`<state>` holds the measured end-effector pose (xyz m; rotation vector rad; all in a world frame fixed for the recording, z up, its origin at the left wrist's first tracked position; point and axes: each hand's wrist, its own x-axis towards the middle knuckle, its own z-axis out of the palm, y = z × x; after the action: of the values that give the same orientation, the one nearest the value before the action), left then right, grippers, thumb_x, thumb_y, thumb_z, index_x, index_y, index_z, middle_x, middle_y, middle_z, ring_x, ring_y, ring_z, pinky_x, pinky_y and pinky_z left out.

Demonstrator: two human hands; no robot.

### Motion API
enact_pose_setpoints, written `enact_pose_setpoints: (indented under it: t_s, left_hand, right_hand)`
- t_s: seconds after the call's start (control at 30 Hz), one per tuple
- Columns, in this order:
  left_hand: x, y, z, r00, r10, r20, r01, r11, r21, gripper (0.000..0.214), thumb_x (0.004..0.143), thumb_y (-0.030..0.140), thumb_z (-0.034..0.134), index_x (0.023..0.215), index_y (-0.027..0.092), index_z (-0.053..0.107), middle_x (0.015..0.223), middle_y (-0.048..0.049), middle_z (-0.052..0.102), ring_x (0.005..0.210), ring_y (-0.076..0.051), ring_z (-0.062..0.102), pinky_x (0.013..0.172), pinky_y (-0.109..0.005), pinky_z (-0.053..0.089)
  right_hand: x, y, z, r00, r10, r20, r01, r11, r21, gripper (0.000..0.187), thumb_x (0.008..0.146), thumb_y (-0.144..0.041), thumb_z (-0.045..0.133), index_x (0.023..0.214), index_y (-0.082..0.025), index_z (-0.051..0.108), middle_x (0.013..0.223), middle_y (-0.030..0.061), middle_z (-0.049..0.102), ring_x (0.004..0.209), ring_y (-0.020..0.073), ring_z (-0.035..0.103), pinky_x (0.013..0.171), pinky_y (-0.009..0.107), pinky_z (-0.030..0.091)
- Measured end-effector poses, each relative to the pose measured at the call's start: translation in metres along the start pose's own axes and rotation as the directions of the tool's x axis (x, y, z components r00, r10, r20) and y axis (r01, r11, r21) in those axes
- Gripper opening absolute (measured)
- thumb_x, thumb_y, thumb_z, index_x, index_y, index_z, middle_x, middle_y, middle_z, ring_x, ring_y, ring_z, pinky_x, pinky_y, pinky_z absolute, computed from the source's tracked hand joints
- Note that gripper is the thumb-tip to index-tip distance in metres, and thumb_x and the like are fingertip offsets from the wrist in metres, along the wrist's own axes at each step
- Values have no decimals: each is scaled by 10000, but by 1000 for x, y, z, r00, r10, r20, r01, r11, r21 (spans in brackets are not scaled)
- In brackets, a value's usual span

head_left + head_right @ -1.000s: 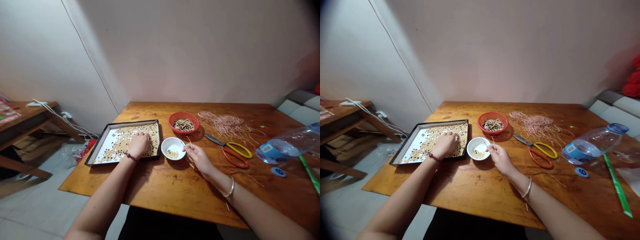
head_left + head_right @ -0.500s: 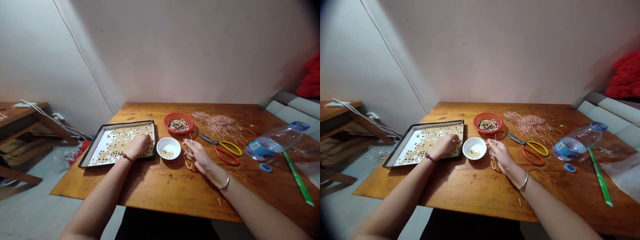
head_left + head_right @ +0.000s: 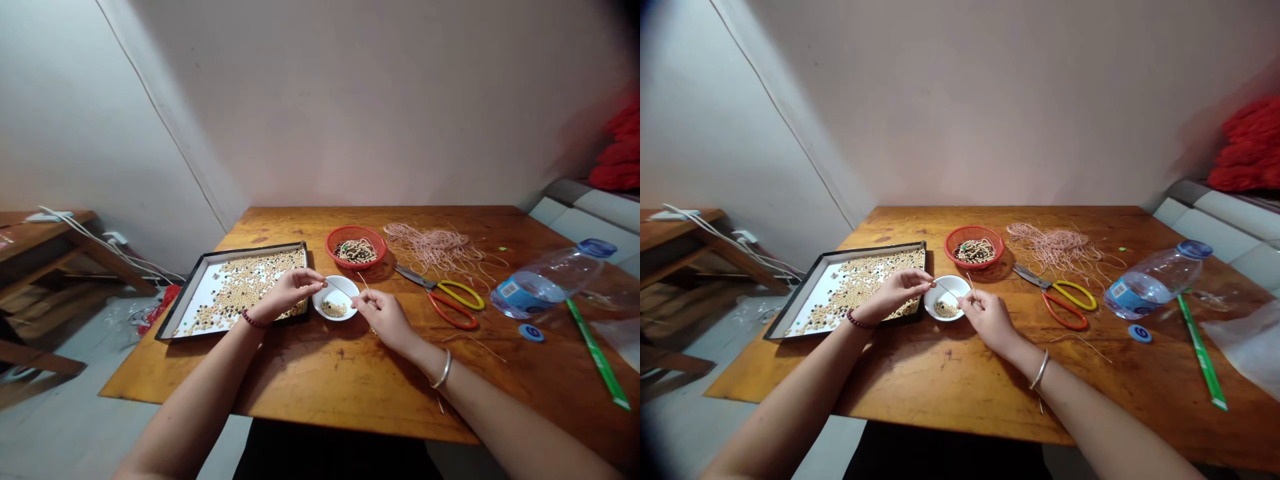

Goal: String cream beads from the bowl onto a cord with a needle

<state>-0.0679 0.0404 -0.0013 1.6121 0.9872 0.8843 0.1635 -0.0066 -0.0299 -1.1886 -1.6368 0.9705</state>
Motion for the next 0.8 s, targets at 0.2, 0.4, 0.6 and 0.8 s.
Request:
enact_pose_setpoints:
  t_s: [0.2, 0.4, 0.6, 0.8]
  left_hand:
    - [-1, 1, 1, 1000, 4, 21, -4, 1000, -16, 327, 720, 373, 757, 895, 125, 636, 855, -70, 698, 776, -137, 655, 700, -246, 517]
    - [-1, 3, 3, 998, -14, 57, 15, 999, -32, 301, 731, 358, 750, 869, 122, 625, 825, -67, 699, 743, -125, 653, 679, -233, 518]
    - [-2, 4, 3, 999, -2, 32, 0, 998, 58, 328, 751, 387, 726, 922, 113, 668, 901, -98, 712, 785, -147, 661, 720, -263, 532]
    - [-2, 6, 2, 997, 59, 44, -66, 985, 159, 286, 769, 397, 703, 869, 129, 701, 881, -84, 714, 790, -146, 651, 742, -269, 528]
  right_hand:
    - [-4, -5, -1, 998, -19, 63, 18, 1000, 7, 337, 845, -443, 537, 667, -161, 587, 530, -48, 336, 497, 96, 273, 491, 247, 222]
    - [-6, -11, -2, 997, -2, 81, 1, 1000, 12, 320, 837, -422, 541, 655, -160, 567, 531, -51, 316, 489, 89, 260, 477, 246, 192]
    - [-7, -12, -2, 997, -4, 76, 1, 999, 34, 334, 837, -438, 538, 648, -163, 551, 529, -52, 319, 484, 88, 261, 470, 243, 190]
    - [-8, -11, -3, 996, -19, 86, 16, 999, 43, 323, 843, -427, 543, 647, -170, 551, 531, -47, 328, 488, 91, 269, 473, 248, 197]
